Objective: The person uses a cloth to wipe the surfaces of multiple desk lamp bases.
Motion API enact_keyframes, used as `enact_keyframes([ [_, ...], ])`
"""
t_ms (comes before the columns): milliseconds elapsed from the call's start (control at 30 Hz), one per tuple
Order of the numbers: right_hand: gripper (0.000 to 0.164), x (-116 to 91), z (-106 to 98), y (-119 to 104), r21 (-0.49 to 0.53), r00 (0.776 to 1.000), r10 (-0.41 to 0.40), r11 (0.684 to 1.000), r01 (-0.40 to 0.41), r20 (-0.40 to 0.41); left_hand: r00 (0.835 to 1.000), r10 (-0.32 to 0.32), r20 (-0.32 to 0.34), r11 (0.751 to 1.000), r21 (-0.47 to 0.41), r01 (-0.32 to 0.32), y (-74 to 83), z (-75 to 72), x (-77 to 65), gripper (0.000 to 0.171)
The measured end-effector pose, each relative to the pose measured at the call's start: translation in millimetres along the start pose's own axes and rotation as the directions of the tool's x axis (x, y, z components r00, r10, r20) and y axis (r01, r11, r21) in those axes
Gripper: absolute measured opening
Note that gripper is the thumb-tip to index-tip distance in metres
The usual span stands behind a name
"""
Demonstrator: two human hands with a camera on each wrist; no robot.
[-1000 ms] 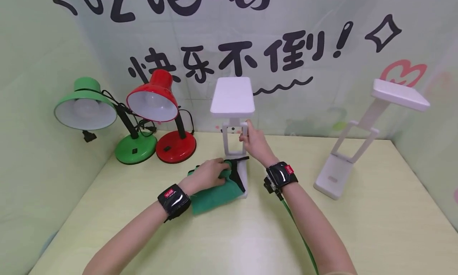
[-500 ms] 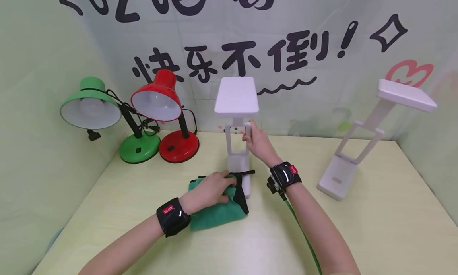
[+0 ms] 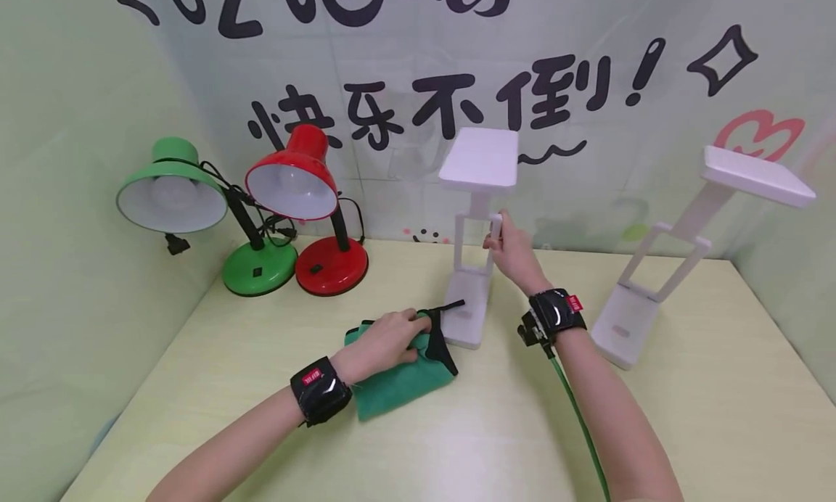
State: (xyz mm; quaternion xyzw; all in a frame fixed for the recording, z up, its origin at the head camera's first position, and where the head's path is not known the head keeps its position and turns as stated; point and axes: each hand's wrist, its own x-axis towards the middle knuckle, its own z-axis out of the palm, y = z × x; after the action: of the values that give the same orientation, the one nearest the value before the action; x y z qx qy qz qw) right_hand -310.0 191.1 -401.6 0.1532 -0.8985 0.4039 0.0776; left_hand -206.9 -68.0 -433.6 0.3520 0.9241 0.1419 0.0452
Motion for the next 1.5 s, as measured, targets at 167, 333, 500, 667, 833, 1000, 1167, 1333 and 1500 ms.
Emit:
enact_keyframes([
  [167,0.021,-3,-34,25,0.041,0.995,0.099,0.994,-0.100,0.011,1.000,-0.004,0.012,1.000,0.009,0.004,0.9,1.0,0.7,0.027],
  [333,0.021,-12,-67,52,0.084,0.990,0.140,0.987,-0.140,0.000,1.000,0.005,0.005,1.000,0.018,-0.005,-0.1,1.0,1.1,0.025],
  [500,0.019,-20,-89,71,0.040,0.986,0.153,0.988,-0.151,-0.059,1.000,0.020,0.001,1.000,0.015,-0.020,-0.8,1.8,1.5,0.024],
  [667,0.019,-24,-95,78,-0.014,0.977,0.163,0.986,-0.166,-0.137,1.000,0.023,0.001,1.000,0.010,-0.023,-1.1,2.2,2.0,0.024],
  [833,0.019,-30,-92,75,-0.051,0.971,0.150,0.985,-0.162,-0.183,0.999,0.046,0.000,0.999,0.017,-0.046,-0.3,3.1,2.2,0.022],
  [1000,0.049,-35,-84,63,-0.126,0.950,0.202,0.963,-0.236,-0.237,0.999,0.048,0.023,0.996,0.071,-0.050,5.9,3.9,7.1,0.019],
  [1167,0.055,-41,-72,33,-0.184,0.923,0.273,0.927,-0.328,-0.273,0.997,0.052,0.062,0.992,0.115,-0.058,21.6,10.0,22.0,0.023],
  [1333,0.040,-61,-51,-6,-0.437,0.943,0.311,0.836,-0.332,-0.122,0.992,0.051,0.115,0.996,-0.080,-0.041,27.2,12.2,32.7,0.039],
  [1500,0.031,-82,-10,-35,-0.552,0.996,0.083,0.829,-0.086,-0.030,0.990,-0.041,0.137,0.892,-0.441,0.098,-4.8,-6.2,27.9,0.059],
])
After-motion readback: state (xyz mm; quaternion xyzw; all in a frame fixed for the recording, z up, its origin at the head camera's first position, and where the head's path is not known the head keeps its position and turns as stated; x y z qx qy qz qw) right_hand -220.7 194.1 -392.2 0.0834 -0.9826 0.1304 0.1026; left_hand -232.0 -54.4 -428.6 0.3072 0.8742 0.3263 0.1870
